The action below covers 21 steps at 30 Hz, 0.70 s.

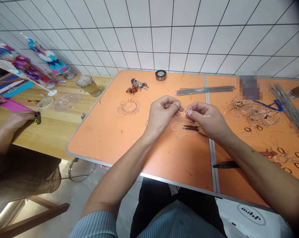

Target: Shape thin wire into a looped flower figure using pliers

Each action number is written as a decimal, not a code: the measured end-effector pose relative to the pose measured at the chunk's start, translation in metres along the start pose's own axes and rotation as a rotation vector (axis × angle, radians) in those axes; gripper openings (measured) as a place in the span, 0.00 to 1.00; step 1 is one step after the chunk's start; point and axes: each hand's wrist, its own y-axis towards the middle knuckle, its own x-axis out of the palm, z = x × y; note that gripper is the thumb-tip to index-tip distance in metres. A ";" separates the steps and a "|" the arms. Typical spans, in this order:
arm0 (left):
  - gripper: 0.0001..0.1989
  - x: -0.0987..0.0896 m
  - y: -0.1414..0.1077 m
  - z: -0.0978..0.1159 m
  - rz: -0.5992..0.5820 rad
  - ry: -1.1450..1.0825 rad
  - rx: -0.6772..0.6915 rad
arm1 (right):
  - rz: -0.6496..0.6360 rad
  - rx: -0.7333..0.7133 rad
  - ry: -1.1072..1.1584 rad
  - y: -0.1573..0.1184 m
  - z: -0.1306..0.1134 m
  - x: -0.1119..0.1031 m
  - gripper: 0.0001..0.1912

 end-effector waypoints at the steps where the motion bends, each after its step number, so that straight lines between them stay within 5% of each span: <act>1: 0.06 0.001 0.000 0.000 0.010 0.010 0.017 | -0.017 0.011 0.020 0.000 0.002 -0.001 0.04; 6: 0.06 0.004 -0.004 0.001 0.071 0.084 0.076 | -0.112 0.100 0.134 0.001 0.013 -0.004 0.07; 21: 0.06 0.006 -0.007 0.001 0.080 0.119 0.156 | -0.092 0.132 0.172 0.003 0.014 0.000 0.09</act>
